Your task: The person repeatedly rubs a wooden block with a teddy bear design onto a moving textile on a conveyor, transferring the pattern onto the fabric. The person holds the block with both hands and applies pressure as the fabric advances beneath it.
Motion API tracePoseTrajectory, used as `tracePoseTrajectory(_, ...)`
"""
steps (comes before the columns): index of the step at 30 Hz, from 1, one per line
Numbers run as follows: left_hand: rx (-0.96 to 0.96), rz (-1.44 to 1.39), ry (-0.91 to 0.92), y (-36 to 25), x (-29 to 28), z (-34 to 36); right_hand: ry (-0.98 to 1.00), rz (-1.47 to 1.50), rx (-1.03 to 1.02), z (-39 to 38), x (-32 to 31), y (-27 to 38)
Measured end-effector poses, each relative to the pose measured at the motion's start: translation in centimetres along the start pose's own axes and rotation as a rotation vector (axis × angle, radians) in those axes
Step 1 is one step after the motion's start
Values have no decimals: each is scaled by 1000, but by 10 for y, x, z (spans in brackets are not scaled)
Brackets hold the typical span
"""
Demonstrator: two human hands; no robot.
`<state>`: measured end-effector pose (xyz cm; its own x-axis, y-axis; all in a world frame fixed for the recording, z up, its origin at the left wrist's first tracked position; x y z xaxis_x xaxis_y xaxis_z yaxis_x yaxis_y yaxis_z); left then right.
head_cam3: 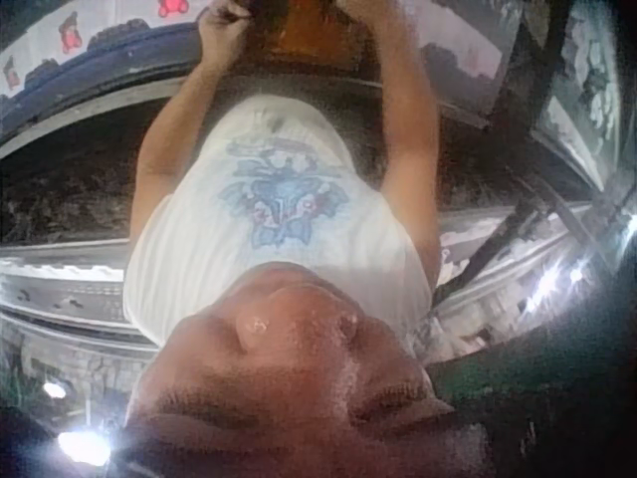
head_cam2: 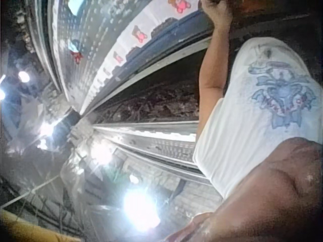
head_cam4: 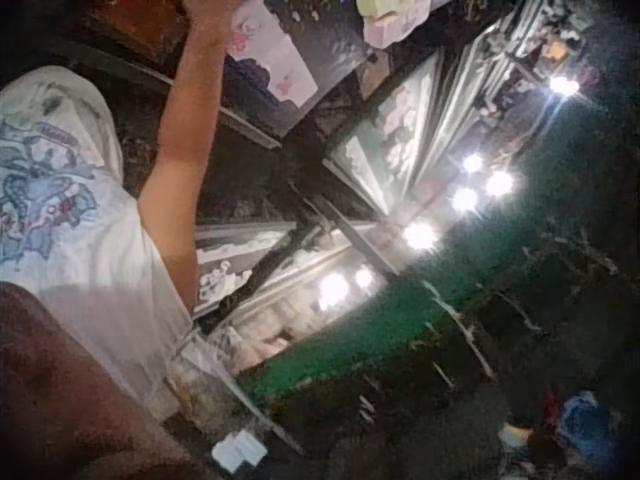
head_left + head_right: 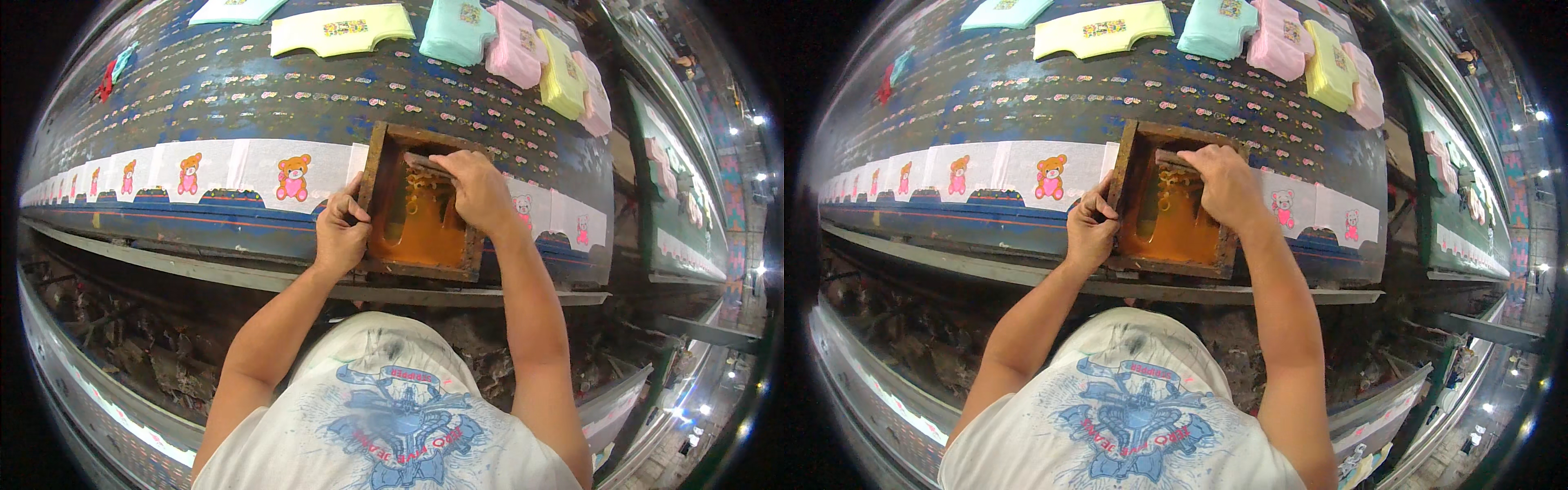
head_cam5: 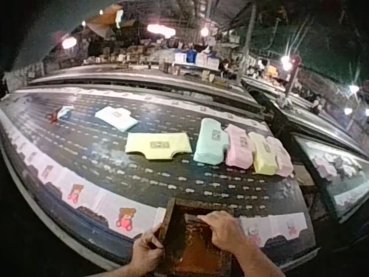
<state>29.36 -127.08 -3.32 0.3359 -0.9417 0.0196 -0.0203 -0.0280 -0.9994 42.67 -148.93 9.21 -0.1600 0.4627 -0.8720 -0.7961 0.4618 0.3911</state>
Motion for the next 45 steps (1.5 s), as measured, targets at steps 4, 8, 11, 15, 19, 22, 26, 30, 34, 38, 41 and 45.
tracePoseTrajectory(4, 3, 48, -16, -2, 0, 0, 2, -84, -16, -25, 11, 31)
tracePoseTrajectory(8, 44, 49, -43, -7, -1, -2, -3, -94, -8, -56, 20, 66)
tracePoseTrajectory(11, 88, 140, -33, -12, -1, -3, 7, -83, 6, -75, 23, 89)
tracePoseTrajectory(15, 75, 96, -24, -9, -1, -1, 15, -35, 38, -94, 25, 111)
tracePoseTrajectory(19, 37, 63, -4, -1, -1, 0, 74, 12, 75, -106, 28, 118)
tracePoseTrajectory(22, 18, 4, 5, 0, -2, 1, 35, 68, 101, -121, 24, 120)
tracePoseTrajectory(26, 70, -44, 31, -19, 2, 2, -230, 57, 202, -154, -4, 93)
tracePoseTrajectory(30, 235, 114, 24, -59, 27, -12, -452, 293, 415, -213, -18, 47)
tracePoseTrajectory(34, 340, 163, 17, -75, 88, -26, -531, 437, 471, -264, -29, 9)
tracePoseTrajectory(38, 329, 168, 34, -59, 161, -29, -570, 414, 517, -314, -59, -34)
tracePoseTrajectory(41, 197, 12, 69, -33, 204, -29, -551, 342, 494, -340, -82, -57)
tracePoseTrajectory(45, -23, -138, 49, -3, 230, -30, -542, 390, 440, -361, -99, -83)
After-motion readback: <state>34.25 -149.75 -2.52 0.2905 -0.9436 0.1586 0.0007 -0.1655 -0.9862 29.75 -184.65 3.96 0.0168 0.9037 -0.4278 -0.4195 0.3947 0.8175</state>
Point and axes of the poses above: each hand's wrist, its own z-axis towards the middle knuckle, its own x-axis out of the palm, y = z × x, the point moved 10 cm from there along z, towards the middle knuckle, and after that the axes turned 8 degrees about -x, right-handed, at the moved point
